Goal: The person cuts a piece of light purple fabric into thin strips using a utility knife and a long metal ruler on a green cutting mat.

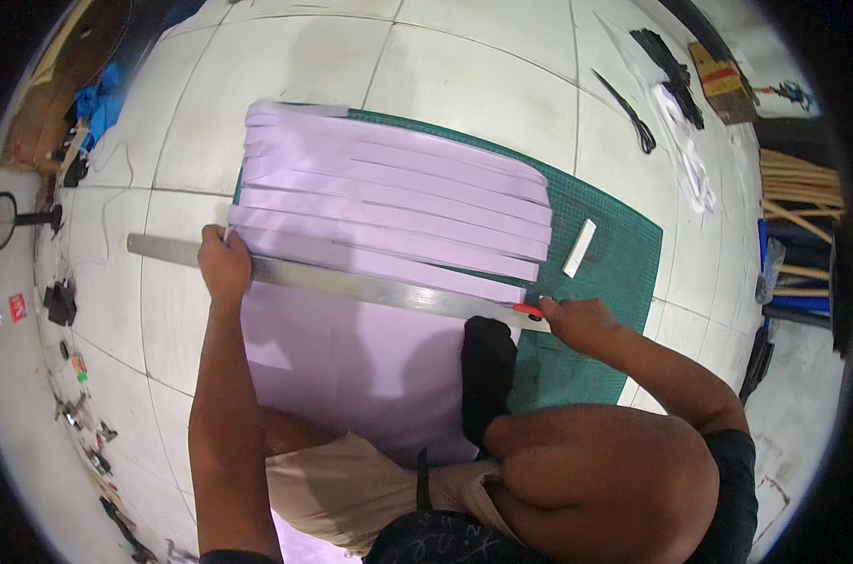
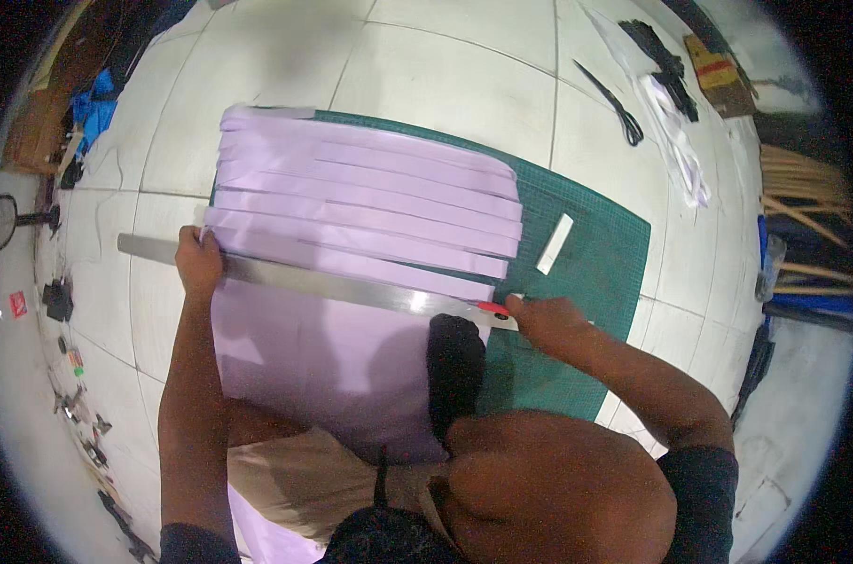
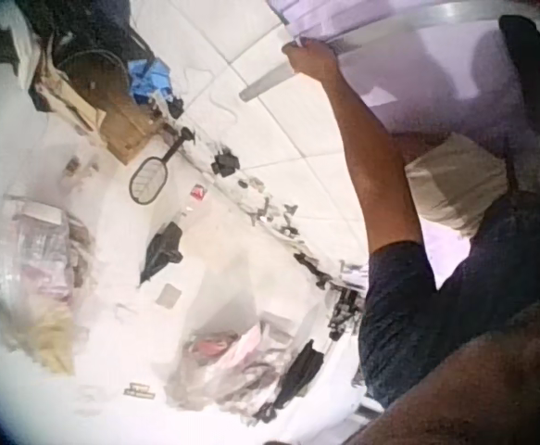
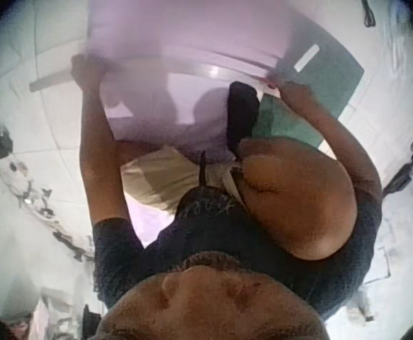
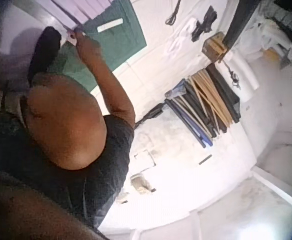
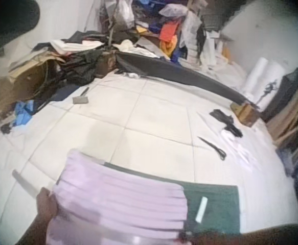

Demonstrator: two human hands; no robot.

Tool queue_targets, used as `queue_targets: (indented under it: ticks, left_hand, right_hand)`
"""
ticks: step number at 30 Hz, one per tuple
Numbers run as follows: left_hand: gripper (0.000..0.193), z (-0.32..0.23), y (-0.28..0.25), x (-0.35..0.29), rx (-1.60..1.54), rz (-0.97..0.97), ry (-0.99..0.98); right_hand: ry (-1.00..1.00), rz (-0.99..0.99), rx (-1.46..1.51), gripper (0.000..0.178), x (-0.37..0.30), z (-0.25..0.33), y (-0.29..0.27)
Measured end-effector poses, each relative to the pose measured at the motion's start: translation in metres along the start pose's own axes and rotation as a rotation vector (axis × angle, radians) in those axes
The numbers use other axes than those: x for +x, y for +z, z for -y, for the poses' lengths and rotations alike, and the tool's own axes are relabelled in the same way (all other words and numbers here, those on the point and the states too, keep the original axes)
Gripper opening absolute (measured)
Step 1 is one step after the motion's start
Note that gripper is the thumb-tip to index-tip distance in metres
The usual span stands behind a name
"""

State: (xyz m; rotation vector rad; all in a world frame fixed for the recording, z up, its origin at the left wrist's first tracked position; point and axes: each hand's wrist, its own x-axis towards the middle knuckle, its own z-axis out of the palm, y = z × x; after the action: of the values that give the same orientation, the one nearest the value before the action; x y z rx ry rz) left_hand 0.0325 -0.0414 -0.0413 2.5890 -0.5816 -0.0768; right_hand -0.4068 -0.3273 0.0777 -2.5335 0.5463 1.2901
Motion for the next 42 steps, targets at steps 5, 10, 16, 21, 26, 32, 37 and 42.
queue_targets:
  ticks: [5, 10, 16, 21, 26, 32, 37, 42]
  left_hand:
    - [0.019, 0.011, 0.001, 0.002, 0.067, -0.041, -0.004]
    - [0.019, 0.009, 0.001, 0.002, 0.072, -0.044, -0.016]
    - [0.027, 0.029, 0.002, 0.010, 0.054, -0.059, 0.016]
    - [0.031, 0.027, 0.003, 0.011, 0.086, 0.035, 0.070]
    - [0.028, 0.029, -0.006, 0.017, -0.059, 0.121, 0.029]
    - [0.019, 0.044, -0.017, 0.020, -0.306, 0.140, -0.022]
    - [0.014, 0.016, -0.016, 0.005, -0.437, 0.217, -0.040]
    - [0.013, 0.003, -0.013, -0.001, -0.410, 0.185, 0.015]
  right_hand:
    - [0.010, -0.057, -0.070, 0.022, -0.015, -0.028, 0.023]
    - [0.013, -0.175, -0.075, 0.019, -0.032, -0.049, 0.021]
    - [0.170, -0.518, 0.882, 0.035, -0.028, -0.030, 0.039]
    - [0.312, -0.813, 0.577, 0.043, 0.040, 0.033, 0.073]
    - [0.360, -0.929, 0.776, 0.037, 0.057, 0.053, 0.071]
    - [0.304, -0.925, 1.024, 0.028, 0.066, 0.060, 0.065]
    - [0.391, -0.893, 1.101, 0.028, 0.055, 0.041, 0.072]
    - [0.290, -1.058, 1.147, 0.026, 0.056, 0.032, 0.081]
